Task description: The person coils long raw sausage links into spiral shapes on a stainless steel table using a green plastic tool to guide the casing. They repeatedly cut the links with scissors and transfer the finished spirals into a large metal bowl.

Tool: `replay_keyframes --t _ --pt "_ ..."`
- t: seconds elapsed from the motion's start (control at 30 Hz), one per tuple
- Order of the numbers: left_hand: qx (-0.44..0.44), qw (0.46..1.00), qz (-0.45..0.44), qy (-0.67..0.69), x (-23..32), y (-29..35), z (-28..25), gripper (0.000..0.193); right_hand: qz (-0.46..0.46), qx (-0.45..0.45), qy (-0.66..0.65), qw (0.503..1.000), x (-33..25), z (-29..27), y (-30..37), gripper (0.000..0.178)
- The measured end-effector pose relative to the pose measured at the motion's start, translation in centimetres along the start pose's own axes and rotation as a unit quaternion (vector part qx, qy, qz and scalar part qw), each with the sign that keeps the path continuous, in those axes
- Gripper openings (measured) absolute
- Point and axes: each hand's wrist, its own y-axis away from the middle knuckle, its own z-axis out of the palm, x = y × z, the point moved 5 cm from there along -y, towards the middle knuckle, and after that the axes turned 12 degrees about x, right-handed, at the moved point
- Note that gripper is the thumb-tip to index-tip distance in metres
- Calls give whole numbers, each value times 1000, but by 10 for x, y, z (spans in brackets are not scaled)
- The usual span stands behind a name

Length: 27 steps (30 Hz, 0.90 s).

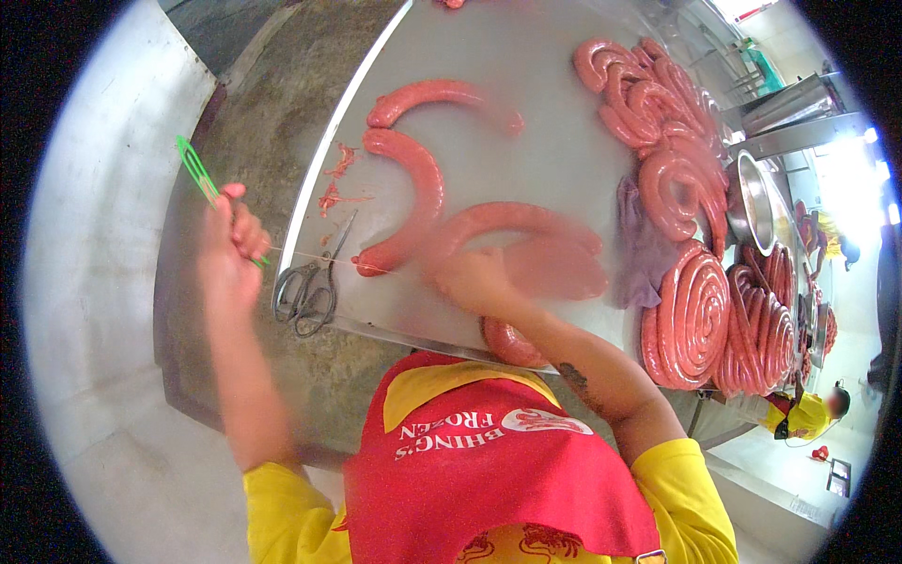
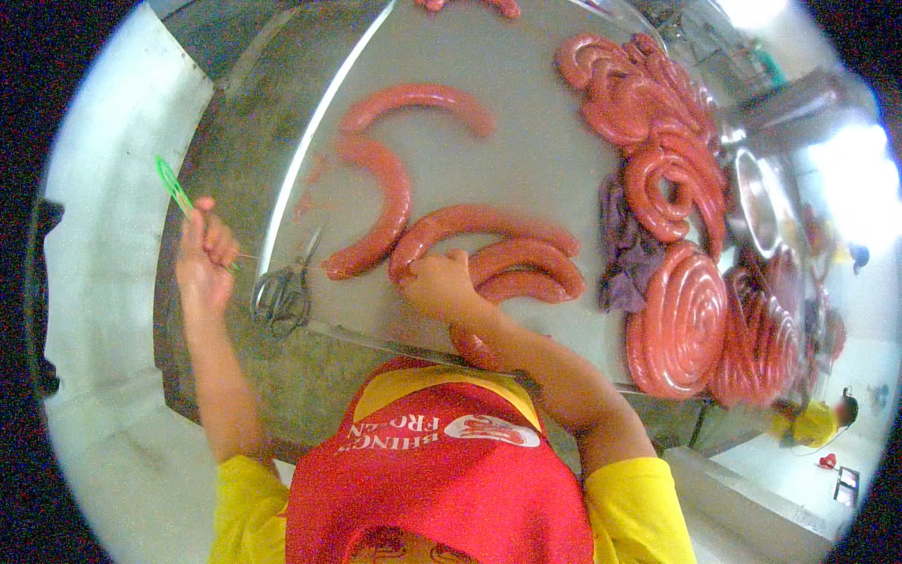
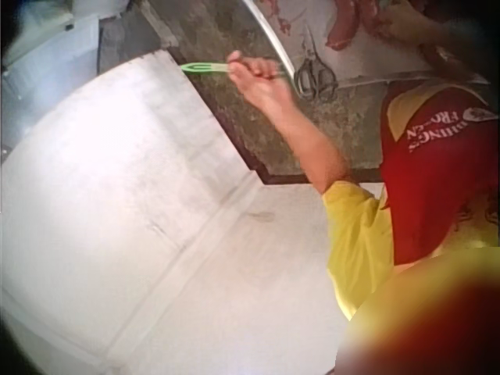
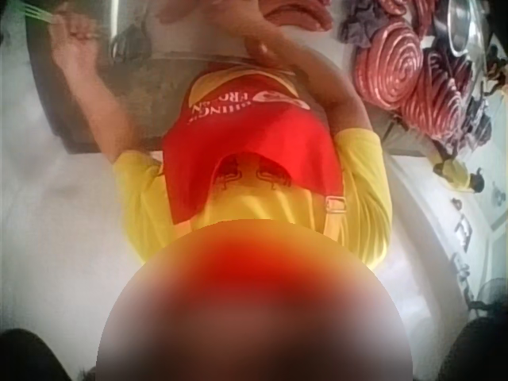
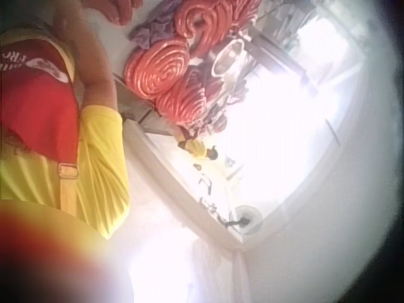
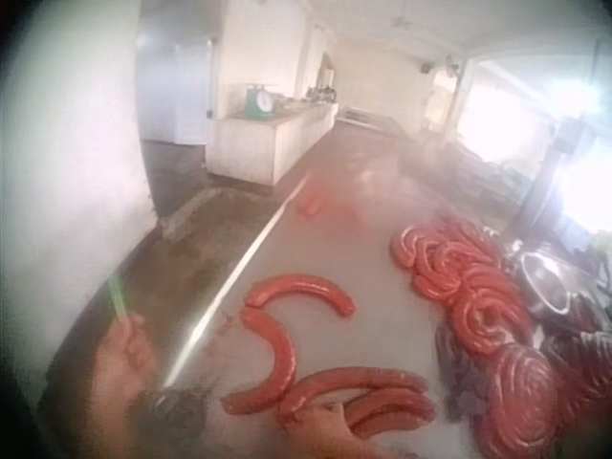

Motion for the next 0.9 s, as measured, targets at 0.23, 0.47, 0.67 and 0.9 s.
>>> replay_keyframes --t 0.23,0.47,0.67,0.9 --pt "34 996 52 -60 73 -115 -73 23 -73 3 -86 994 13 -9 15 29" --pt "35 982 86 -163 76 -127 -51 28 -78 -6 -88 993 20 -7 2 24" --pt "12 901 146 -409 66 -55 -41 37 -193 128 -157 960 62 16 -25 18" --pt "-300 666 -96 -676 -89 135 -49 31 -154 200 -371 893 58 -105 -2 18"
